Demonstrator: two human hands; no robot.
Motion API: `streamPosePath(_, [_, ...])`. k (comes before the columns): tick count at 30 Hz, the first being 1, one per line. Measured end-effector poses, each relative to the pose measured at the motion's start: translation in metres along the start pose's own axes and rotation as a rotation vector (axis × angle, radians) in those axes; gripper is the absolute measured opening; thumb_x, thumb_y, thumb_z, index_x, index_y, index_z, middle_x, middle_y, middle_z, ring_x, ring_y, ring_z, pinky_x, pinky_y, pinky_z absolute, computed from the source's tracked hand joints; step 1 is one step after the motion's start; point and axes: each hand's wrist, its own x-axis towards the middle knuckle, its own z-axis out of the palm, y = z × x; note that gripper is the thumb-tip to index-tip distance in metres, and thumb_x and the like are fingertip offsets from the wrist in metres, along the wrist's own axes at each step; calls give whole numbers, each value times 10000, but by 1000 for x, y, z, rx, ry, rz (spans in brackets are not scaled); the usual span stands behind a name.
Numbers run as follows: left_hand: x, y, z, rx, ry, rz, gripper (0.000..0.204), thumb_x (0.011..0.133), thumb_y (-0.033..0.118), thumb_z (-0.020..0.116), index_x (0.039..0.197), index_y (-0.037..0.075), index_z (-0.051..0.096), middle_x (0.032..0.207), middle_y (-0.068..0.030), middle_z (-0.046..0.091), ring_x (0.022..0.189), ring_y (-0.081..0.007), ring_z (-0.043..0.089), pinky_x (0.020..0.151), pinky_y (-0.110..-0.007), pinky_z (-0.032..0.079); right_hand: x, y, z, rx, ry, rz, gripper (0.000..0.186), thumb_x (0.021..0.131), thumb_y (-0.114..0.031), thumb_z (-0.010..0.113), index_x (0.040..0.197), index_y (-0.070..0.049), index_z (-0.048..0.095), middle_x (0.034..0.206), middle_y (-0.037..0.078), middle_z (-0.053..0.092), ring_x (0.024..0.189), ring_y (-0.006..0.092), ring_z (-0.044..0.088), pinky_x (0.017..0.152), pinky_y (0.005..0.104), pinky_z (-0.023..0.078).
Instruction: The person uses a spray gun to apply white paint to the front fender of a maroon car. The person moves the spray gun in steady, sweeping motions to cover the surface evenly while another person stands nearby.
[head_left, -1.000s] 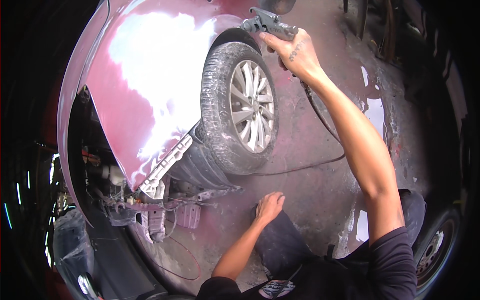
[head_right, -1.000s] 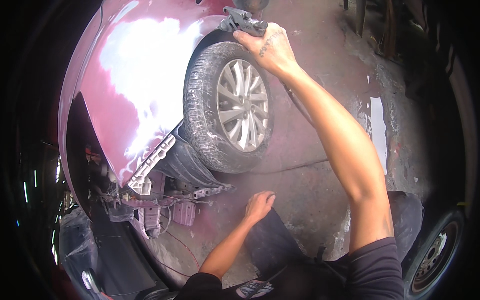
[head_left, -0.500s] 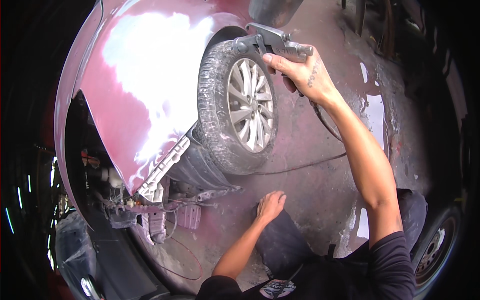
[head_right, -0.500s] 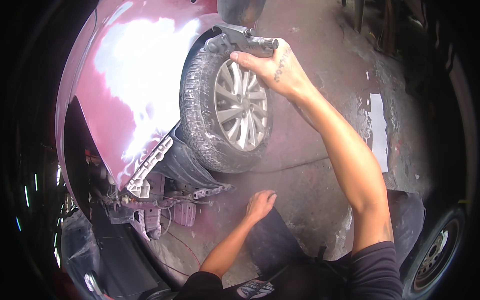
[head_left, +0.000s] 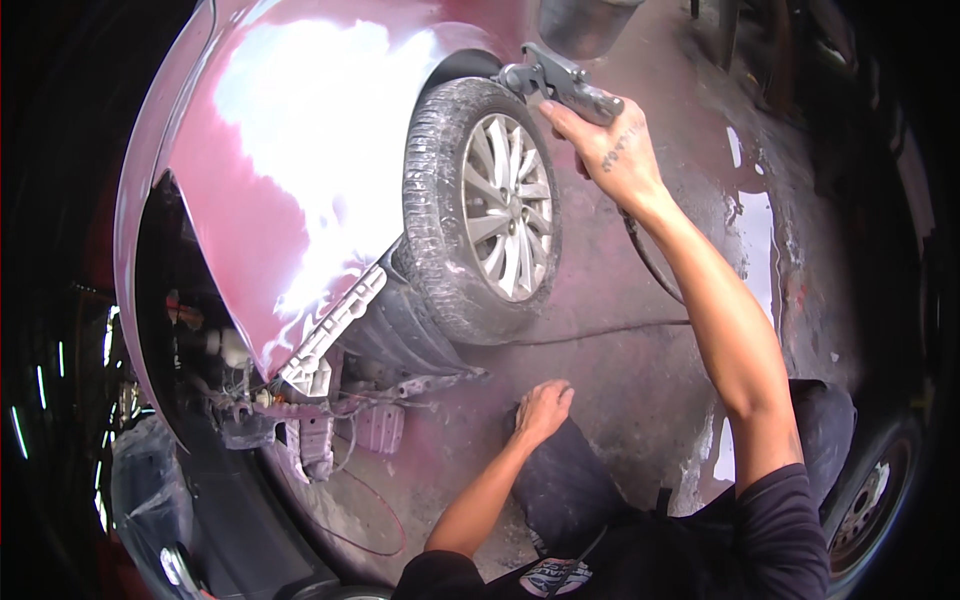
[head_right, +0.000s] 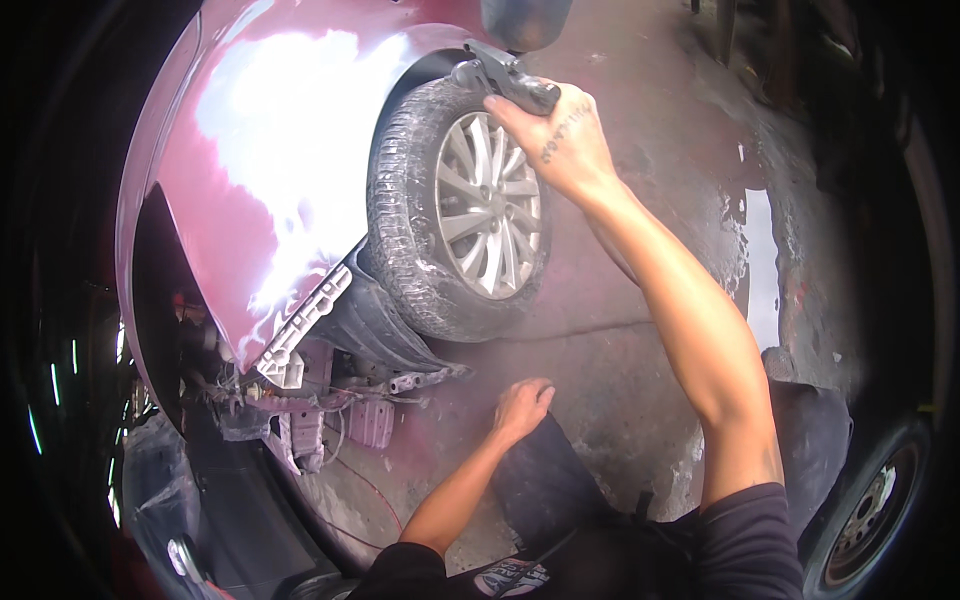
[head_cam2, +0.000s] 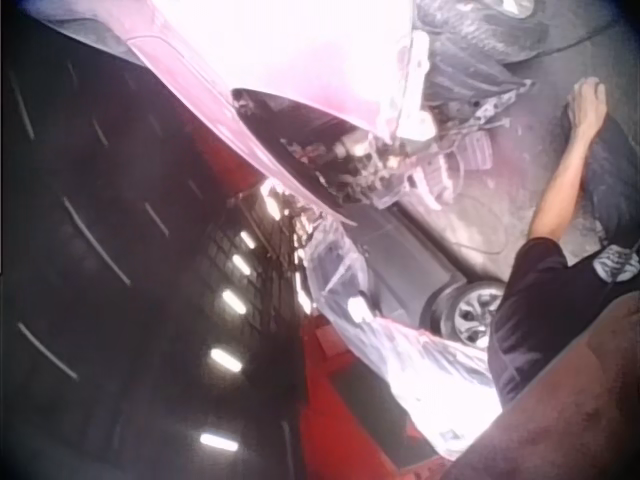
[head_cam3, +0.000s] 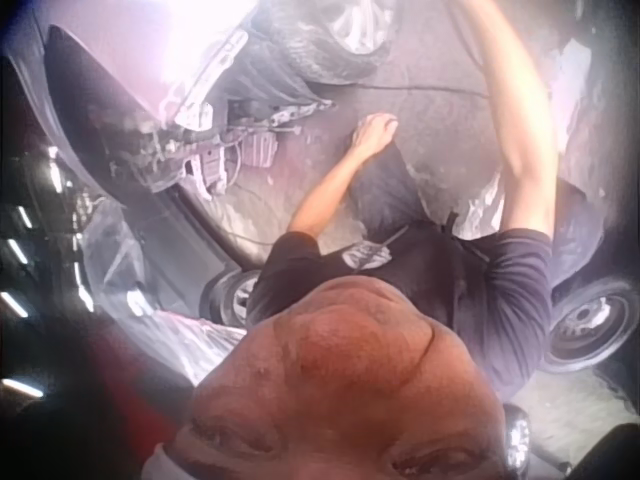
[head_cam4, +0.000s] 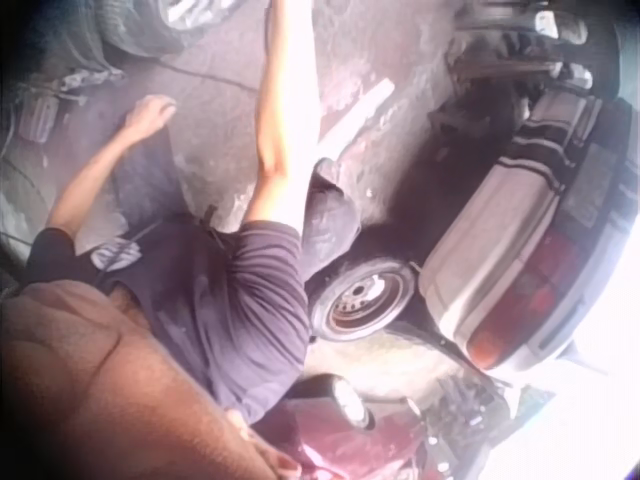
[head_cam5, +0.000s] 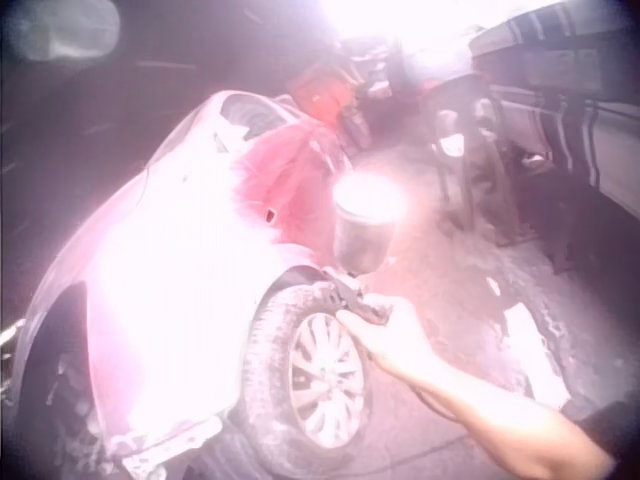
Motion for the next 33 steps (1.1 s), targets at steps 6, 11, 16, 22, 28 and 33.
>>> streamPosePath(6, [0, 6, -4, -8, 2, -5, 310, 1011, 291, 612, 1178, 60, 733, 1187, -181, 733, 1095, -434, 679, 945, -527, 539, -22, -35, -19, 83, -241, 33, 395, 916, -330, 783, 1151, -13, 773, 905, 55, 768, 826, 122, 673, 786, 322, 533])
streamPosePath(11, [-1, 1, -1, -9, -1, 13, 310, 1012, 289, 610, 1180, 58, 730, 1186, -183, 731, 1092, -439, 678, 942, -531, 539, -12, -60, -19, 41, -309, 43, 444, 899, -376, 782, 1157, -15, 780, 876, 74, 777, 742, 120, 664, 703, 326, 521])
streamPosePath(16, [-1, 2, -2, -1, -19, -13, 337, 1002, 289, 617, 1215, 60, 743, 1219, -169, 738, 1130, -408, 683, 975, -506, 536, 22, -62, -8, -14, -122, -131, 400, 921, -367, 742, 1143, -38, 786, 819, 113, 769, 717, 182, 687, 699, 358, 524])
streamPosePath(22, [-1, -1, -1, -16, -2, -1, 323, 1011, 307, 603, 1190, 68, 727, 1192, -180, 731, 1102, -443, 674, 948, -538, 535, 38, -66, -4, -88, -41, -169, 364, 933, -352, 727, 1137, -57, 786, 783, 160, 740, 726, 263, 703, 754, 398, 542])
streamPosePath(28, [0, 4, -5, -5, -36, -47, 328, 1009, 299, 614, 1214, 80, 747, 1221, -154, 740, 1131, -407, 684, 976, -507, 539, 16, -84, -10, -17, -165, -200, 380, 916, -329, 757, 1138, -21, 781, 835, 109, 757, 766, 165, 671, 753, 340, 530])
streamPosePath(33, [-1, -1, -2, -31, -16, -22, 315, 1010, 290, 613, 1197, 67, 734, 1197, -171, 735, 1115, -427, 678, 959, -524, 538, 10, -94, -16, 49, -305, -173, 407, 892, -354, 782, 1111, -10, 792, 828, 103, 754, 733, 144, 652, 712, 327, 519])
